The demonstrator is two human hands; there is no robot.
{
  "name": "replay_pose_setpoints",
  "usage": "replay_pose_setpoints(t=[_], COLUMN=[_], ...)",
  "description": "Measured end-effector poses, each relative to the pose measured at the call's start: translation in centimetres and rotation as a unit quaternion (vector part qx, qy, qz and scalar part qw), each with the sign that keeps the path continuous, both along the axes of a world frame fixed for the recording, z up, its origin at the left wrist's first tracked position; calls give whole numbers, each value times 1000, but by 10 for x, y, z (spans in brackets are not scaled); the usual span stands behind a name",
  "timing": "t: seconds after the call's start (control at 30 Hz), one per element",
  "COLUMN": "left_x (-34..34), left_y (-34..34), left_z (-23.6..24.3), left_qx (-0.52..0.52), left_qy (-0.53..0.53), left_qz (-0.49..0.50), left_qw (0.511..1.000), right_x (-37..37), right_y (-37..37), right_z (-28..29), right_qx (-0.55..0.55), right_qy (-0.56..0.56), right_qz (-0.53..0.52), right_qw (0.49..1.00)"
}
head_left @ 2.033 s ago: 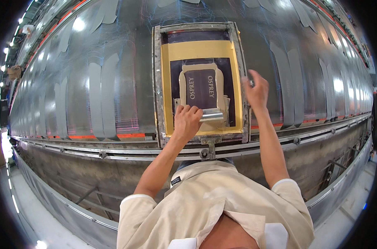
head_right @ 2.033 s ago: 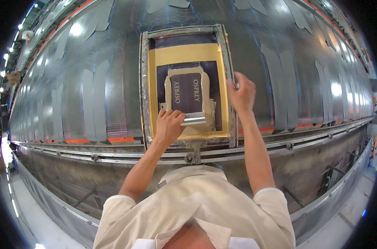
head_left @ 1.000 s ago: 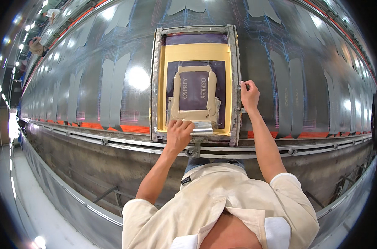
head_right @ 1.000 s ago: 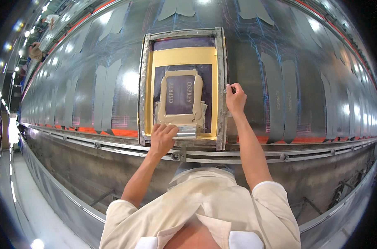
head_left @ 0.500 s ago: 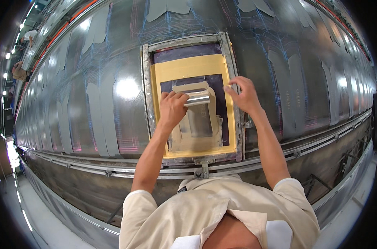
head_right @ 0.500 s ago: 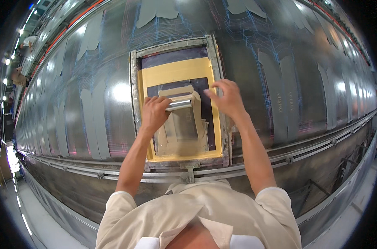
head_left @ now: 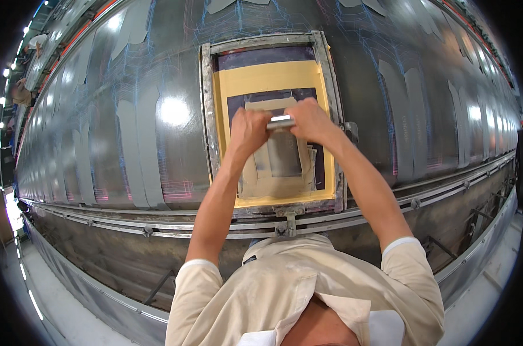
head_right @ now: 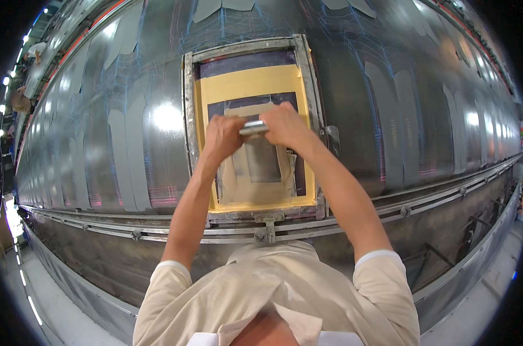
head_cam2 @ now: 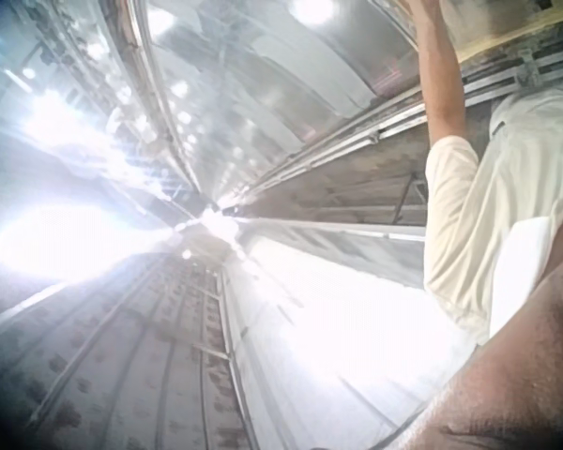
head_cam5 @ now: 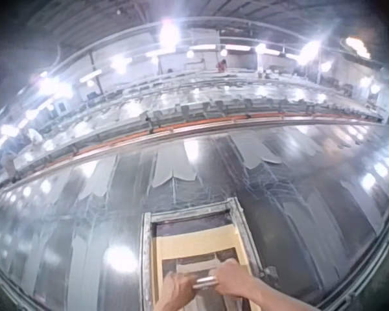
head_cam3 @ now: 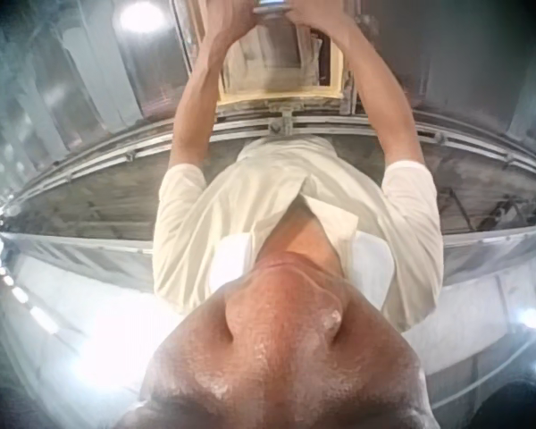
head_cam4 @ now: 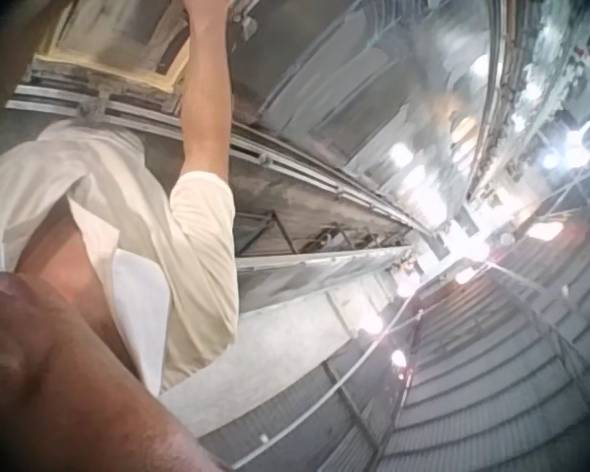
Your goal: The person performs screen printing by repeatedly pulling a squeegee across a screen frame to transfer ink onto a fabric panel below. The person lifts the screen to reveal the printed logo, then repositions the screen and repeats the process multiple times.
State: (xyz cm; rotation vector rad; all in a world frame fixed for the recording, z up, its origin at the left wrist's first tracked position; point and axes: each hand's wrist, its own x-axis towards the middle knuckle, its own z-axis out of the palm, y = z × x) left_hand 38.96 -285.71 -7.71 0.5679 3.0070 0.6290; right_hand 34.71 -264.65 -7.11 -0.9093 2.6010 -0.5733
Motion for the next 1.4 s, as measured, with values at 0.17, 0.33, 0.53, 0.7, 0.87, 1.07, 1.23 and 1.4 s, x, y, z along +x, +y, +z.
replay_pose_setpoints(t=[0.17,0.33,0.53,0.7,0.87,1.07,1.23,1.4], left_x=[120,161,155,168,180,178,190,212], left_y=[17,19,21,16,32,39,52,51], left_z=[7,12,18,19,54,98,95,80], left_qx=[-7,-32,8,23,18,-52,-86,-84], left_qy=[-36,14,3,4,-5,-27,18,-8], left_qz=[0,16,13,30,63,92,88,35], left_qw=[999,999,1000,999,998,994,992,996], right_x=[121,98,61,57,76,91,84,71], right_y=[20,52,113,127,130,115,113,120], right_z=[-5,14,-52,-31,-33,-29,-15,-41], right_qx=[-12,-161,-104,-171,-221,-312,-298,-304], right_qy=[-6,42,12,25,-14,-41,-88,-33], right_qz=[23,-199,-492,-494,-495,-471,-490,-492], right_qw=[1000,966,864,852,840,824,814,816])
